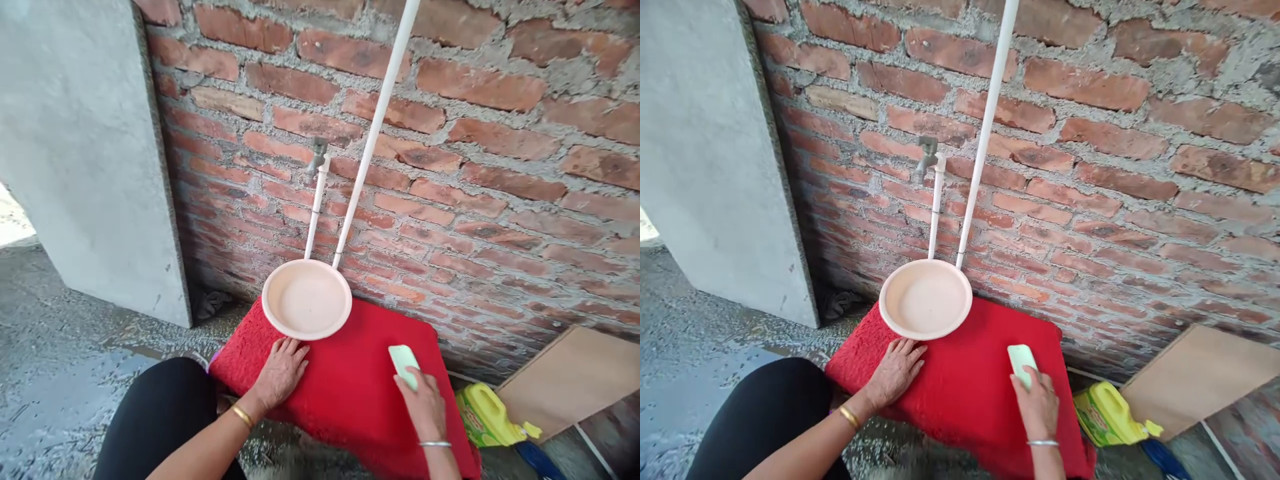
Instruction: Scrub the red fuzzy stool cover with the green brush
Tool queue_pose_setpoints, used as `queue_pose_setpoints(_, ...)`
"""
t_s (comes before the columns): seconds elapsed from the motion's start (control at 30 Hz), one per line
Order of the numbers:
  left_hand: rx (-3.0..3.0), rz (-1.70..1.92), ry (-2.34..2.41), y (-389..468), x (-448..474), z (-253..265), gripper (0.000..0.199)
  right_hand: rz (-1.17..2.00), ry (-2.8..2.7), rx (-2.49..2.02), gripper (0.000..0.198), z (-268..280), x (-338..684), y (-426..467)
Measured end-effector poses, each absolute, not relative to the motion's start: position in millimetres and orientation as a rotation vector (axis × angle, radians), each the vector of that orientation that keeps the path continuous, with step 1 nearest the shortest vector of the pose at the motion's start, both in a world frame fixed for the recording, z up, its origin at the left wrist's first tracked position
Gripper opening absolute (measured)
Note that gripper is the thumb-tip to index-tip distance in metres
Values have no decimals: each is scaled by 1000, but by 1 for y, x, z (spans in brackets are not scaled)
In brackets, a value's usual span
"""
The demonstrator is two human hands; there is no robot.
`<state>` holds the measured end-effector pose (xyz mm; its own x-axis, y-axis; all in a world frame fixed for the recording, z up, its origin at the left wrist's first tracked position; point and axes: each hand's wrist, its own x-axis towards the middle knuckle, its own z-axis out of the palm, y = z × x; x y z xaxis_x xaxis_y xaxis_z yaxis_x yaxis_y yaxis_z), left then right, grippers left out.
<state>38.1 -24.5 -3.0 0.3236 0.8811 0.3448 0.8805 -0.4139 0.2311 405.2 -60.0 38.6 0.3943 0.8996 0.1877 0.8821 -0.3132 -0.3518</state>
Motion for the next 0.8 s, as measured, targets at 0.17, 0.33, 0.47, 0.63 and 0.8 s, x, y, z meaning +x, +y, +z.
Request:
queue_pose_setpoints(0.17, 2516, 689, 1678, -26, 40, 0, 30, -46, -1322, -2349, 68, 44, 460, -73)
queue_pose_setpoints(0.33, 2509, 671, 1684, -26, 39, 4, 29, 127, -1587, -2045, 59, 34, 373, -44)
queue_pose_setpoints(0.47, 2532, 633, 1691, -27, 37, 6, 28, 168, -1870, -1893, 40, 28, 296, -18)
queue_pose_setpoints(0.63, 2536, 627, 1688, -27, 38, 8, 27, 173, -1895, -2001, 39, 32, 315, -11)
queue_pose_setpoints(0.8, 2526, 632, 1685, -28, 39, 8, 27, 173, -1419, -2380, 62, 41, 421, -31)
